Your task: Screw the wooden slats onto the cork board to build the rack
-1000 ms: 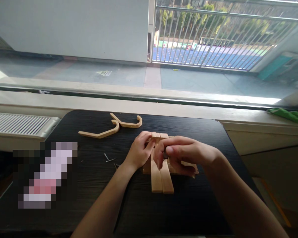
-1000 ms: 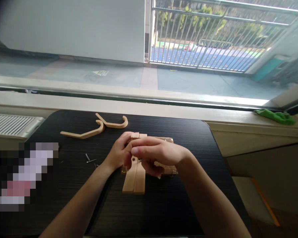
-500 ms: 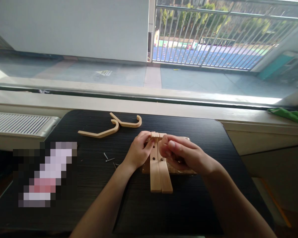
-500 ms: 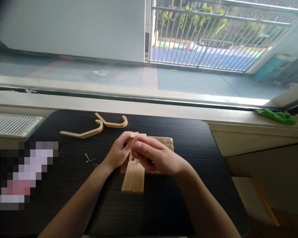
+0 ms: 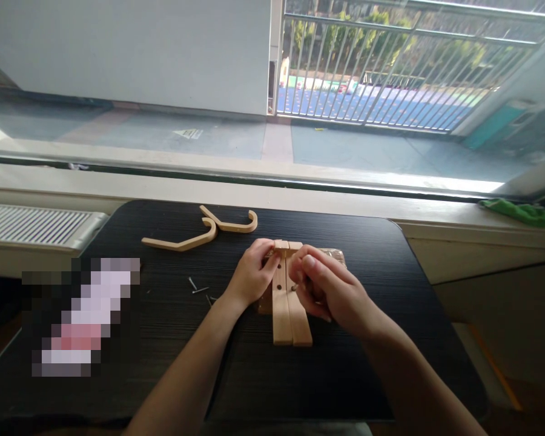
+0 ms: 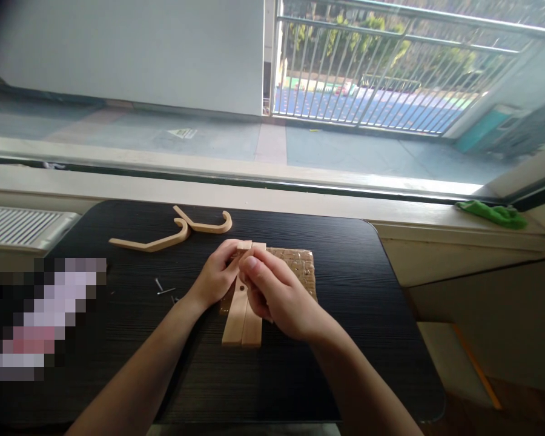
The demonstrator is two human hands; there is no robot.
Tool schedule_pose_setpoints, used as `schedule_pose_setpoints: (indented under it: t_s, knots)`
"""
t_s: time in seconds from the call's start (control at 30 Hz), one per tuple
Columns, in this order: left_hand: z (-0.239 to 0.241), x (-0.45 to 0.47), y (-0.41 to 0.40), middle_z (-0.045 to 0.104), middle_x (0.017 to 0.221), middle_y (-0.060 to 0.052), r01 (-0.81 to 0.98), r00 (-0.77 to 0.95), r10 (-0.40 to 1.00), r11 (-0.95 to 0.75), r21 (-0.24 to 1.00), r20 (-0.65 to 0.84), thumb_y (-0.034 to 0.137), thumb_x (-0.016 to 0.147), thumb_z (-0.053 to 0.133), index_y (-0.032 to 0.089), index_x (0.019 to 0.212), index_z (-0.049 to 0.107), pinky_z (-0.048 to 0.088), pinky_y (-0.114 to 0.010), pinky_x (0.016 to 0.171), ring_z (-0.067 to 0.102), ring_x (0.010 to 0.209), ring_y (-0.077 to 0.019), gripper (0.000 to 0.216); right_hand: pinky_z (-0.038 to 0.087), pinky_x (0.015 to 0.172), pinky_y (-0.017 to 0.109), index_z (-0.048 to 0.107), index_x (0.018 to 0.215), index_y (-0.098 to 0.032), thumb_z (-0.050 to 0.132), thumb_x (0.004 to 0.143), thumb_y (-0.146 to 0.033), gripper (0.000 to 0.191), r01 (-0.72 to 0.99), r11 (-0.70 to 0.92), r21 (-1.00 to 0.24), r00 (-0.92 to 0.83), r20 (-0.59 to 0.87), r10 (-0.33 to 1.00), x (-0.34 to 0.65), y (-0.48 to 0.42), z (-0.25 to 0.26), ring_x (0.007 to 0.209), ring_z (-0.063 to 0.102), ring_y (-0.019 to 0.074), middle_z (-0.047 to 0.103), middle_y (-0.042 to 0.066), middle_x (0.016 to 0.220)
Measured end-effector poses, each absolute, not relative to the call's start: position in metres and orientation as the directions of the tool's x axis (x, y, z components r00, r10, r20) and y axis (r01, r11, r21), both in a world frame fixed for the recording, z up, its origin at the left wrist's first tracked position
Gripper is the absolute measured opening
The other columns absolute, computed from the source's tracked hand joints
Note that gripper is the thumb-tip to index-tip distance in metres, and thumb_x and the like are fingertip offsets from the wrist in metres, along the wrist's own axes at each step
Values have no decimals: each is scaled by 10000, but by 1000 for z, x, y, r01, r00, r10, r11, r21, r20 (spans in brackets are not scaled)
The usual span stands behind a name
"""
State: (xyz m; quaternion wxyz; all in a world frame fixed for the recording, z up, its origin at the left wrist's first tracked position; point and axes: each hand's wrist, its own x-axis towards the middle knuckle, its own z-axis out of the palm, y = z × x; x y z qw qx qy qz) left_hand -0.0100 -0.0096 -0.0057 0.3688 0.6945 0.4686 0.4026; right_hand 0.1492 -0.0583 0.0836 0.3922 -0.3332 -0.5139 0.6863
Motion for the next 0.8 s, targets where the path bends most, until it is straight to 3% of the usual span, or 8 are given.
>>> schedule_pose_setpoints:
  t_s: [0.27,0.47,0.57,0.67,0.7,0.8]
  knots:
    - [-8,-10,-9,676,1010,-67,335,228,942,-312,889,245,249,893,546,193,953,671,491,-349,934,638,1001,-218,149,204,342,168,436,800,-211,432,973,-507,343,-102,-135,-986,-401,-83,912,133,-66,86,354,293,45,391,-111,472]
    - [-6,-10,-10,667,961,-63,334,226,947,-297,895,230,293,915,539,186,929,669,500,-328,884,638,944,-206,169,182,322,166,425,811,-221,430,959,-532,345,-135,-135,-982,-283,-93,955,129,-71,82,326,291,52,369,-119,449]
    - [-5,-10,-10,663,955,-61,326,230,946,-295,898,227,290,917,542,184,922,665,499,-325,872,634,941,-204,162,189,327,178,428,802,-218,399,975,-510,341,-103,-127,-986,-318,-89,944,135,-70,83,329,294,54,354,-114,477]
    - [-3,-9,-10,659,927,-51,310,232,947,-288,906,222,285,915,545,188,912,657,501,-316,850,636,925,-201,148,263,379,202,508,844,-193,358,995,-424,314,93,-49,-994,-429,-85,899,147,-66,94,392,345,71,389,-82,539]
    - [-2,-9,-10,655,917,-50,312,230,948,-287,905,221,287,918,540,188,896,654,499,-311,842,635,915,-198,153,322,428,217,559,854,-178,359,990,-364,305,210,45,-977,-430,-51,901,151,-63,98,453,394,78,451,-44,625]
    - [0,-9,-10,648,910,-51,327,232,946,-295,898,227,289,925,525,184,850,643,495,-303,831,629,902,-191,174,436,682,316,668,830,-172,432,899,-185,246,578,335,-745,-376,121,919,164,-55,107,740,538,146,537,49,901]
